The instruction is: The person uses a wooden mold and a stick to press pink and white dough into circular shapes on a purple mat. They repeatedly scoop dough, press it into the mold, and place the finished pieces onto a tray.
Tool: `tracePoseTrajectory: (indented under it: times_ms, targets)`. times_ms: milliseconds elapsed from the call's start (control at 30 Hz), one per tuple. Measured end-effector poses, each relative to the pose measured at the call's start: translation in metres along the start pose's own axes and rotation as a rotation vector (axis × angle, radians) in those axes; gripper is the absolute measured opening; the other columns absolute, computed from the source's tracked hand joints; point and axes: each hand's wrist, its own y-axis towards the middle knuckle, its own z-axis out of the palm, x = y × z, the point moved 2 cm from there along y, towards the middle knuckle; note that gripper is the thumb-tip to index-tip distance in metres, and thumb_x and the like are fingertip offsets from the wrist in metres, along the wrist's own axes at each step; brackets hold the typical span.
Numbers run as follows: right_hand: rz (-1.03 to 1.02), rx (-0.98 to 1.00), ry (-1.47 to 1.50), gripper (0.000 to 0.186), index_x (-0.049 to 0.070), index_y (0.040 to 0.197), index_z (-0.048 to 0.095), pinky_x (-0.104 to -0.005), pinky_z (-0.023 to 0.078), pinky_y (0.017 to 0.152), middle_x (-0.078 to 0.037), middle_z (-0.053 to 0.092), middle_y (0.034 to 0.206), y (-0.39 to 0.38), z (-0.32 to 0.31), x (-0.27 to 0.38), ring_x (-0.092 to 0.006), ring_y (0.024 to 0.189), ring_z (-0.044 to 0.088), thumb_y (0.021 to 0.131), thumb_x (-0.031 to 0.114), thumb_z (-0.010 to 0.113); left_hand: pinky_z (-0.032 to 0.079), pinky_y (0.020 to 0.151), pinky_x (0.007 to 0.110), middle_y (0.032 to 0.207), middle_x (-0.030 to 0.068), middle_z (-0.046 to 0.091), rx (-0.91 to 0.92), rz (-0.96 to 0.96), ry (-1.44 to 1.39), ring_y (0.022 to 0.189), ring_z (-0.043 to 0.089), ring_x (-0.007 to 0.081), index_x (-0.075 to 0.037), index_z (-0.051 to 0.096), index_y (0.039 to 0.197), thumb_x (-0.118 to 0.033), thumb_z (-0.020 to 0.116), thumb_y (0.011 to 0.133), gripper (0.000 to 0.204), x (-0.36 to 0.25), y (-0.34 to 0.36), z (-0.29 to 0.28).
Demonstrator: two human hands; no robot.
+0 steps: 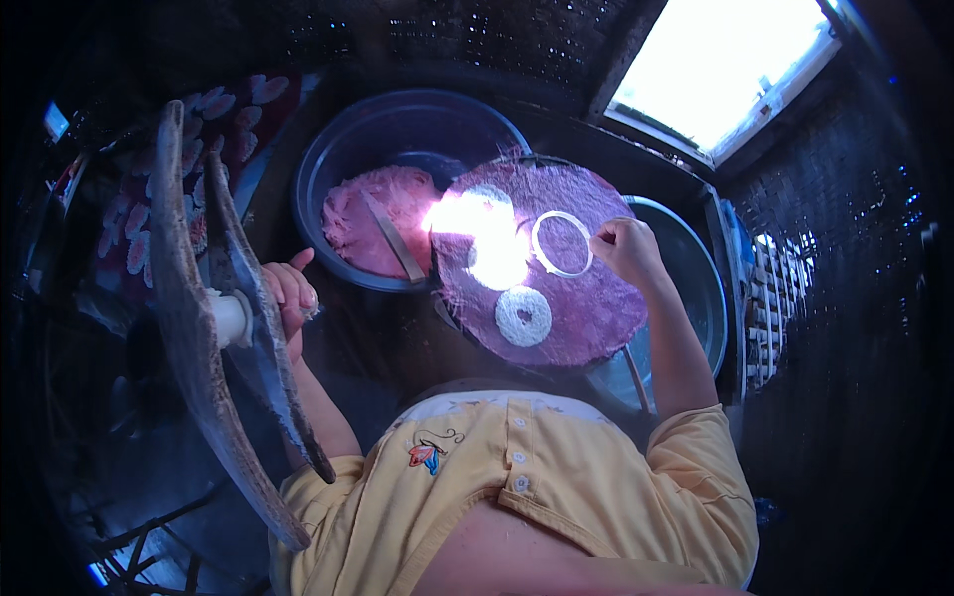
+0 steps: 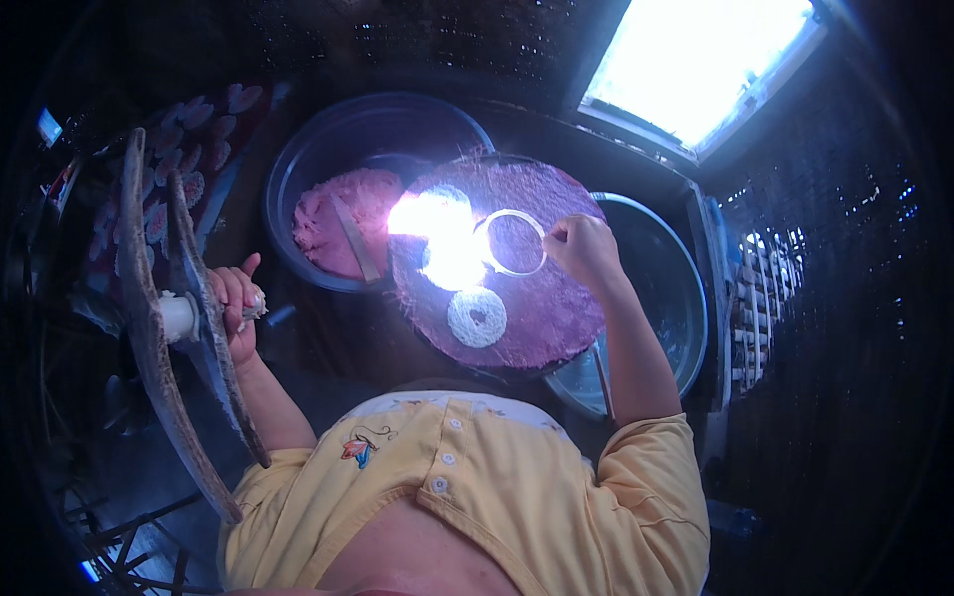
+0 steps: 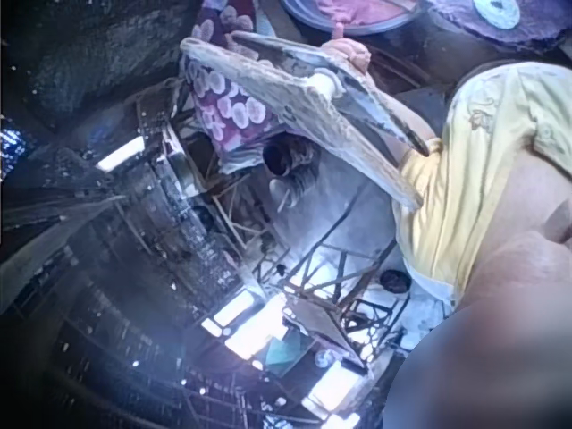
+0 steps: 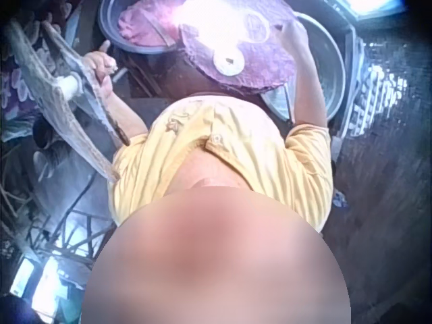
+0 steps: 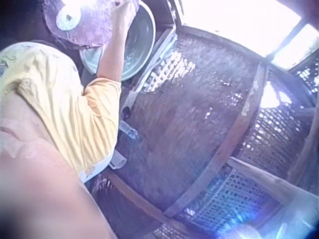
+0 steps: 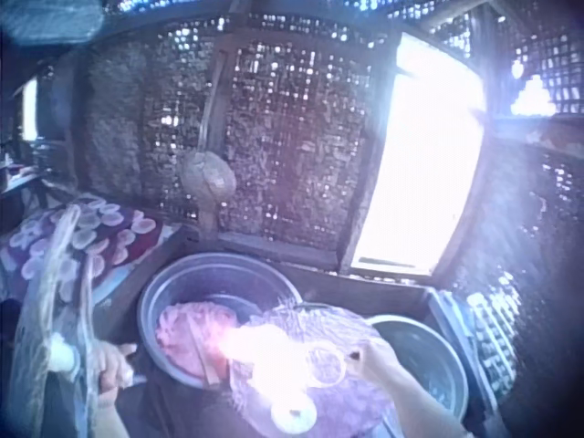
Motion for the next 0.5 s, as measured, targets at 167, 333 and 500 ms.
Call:
tracePoseTrajectory:
  times_ms: [167,333,500]
  targets:
    - [-0.033,0.114,-0.103,0.02,0.003,0.073,0.068,-0.0394,0.05,0.07,-0.014,0.065,0.077,-0.054,0.011,-0.042,-0.0299,0.076,0.064,0.067,0.022,0.063,0.032,0.106,0.047,0.068,-0.0022,0.045,-0.029,0.004,-0.018,0.068,0.048,0.0121,-0.011,0.048,0.092,-0.024,0.076,0.075,0.036,-0.007,-0.013,0.017]
    - [-0.047,0.135,-0.086,0.021,0.004,0.073,0.068,-0.0407,0.05,0.07,-0.014,0.065,0.078,-0.067,0.023,-0.051,-0.0306,0.076,0.064,0.068,0.023,0.062,0.033,0.105,0.047,0.067,-0.0022,0.044,0.012,0.0,-0.016,0.066,0.049,0.0124,-0.01,0.049,0.094,-0.023,0.077,0.074,0.037,-0.013,-0.019,0.037]
    - [-0.089,0.161,-0.078,0.024,0.004,0.074,0.069,-0.0406,0.05,0.071,-0.014,0.066,0.077,-0.069,0.02,-0.045,-0.0303,0.076,0.064,0.07,0.027,0.063,0.034,0.104,0.047,0.065,-0.0025,0.044,0.048,0.009,0.028,0.066,0.049,0.0124,-0.01,0.05,0.094,-0.024,0.078,0.074,0.038,-0.016,-0.023,0.047]
